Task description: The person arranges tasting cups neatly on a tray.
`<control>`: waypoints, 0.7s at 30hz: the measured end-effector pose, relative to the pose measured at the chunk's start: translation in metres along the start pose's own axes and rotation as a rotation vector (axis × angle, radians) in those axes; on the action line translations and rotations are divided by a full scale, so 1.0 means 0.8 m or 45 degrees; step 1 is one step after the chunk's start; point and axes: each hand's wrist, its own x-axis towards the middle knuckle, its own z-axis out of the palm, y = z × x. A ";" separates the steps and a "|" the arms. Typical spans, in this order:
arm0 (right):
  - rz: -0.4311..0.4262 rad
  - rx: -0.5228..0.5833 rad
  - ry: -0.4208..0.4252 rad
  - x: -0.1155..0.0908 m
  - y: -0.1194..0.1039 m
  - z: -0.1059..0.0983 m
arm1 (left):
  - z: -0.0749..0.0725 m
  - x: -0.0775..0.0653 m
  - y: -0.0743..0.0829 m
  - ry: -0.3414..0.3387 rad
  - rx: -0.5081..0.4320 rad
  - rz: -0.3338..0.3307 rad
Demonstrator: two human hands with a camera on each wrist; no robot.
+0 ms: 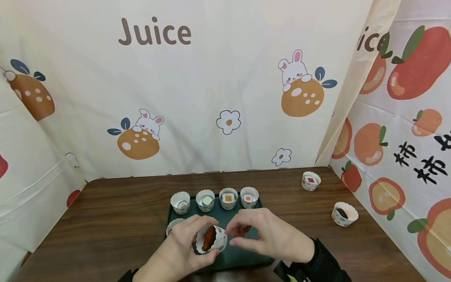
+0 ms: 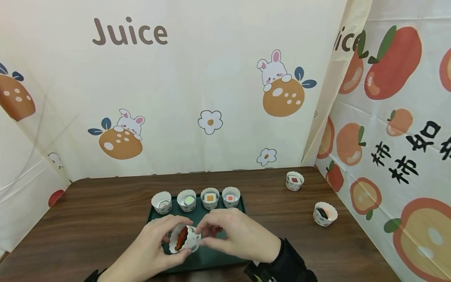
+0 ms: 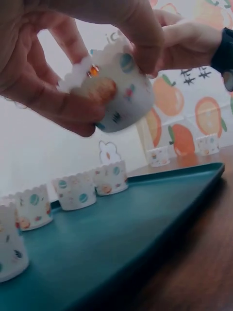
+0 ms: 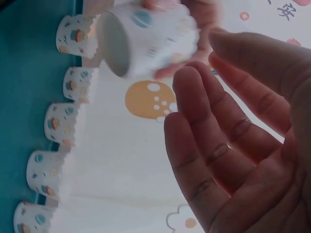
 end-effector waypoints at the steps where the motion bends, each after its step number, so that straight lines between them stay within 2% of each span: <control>1: 0.002 0.008 -0.001 -0.001 0.000 -0.003 | -0.002 0.002 -0.002 -0.024 0.018 0.003; 9: 0.090 0.053 -0.002 -0.008 -0.002 -0.019 | -0.016 0.020 -0.015 -0.375 0.136 -0.244; 17: 0.118 0.042 -0.005 -0.012 -0.002 -0.025 | -0.007 0.037 -0.038 -0.591 0.148 -0.349; 21: 0.124 0.043 -0.011 -0.014 -0.002 -0.028 | -0.002 0.044 -0.046 -0.629 0.204 -0.338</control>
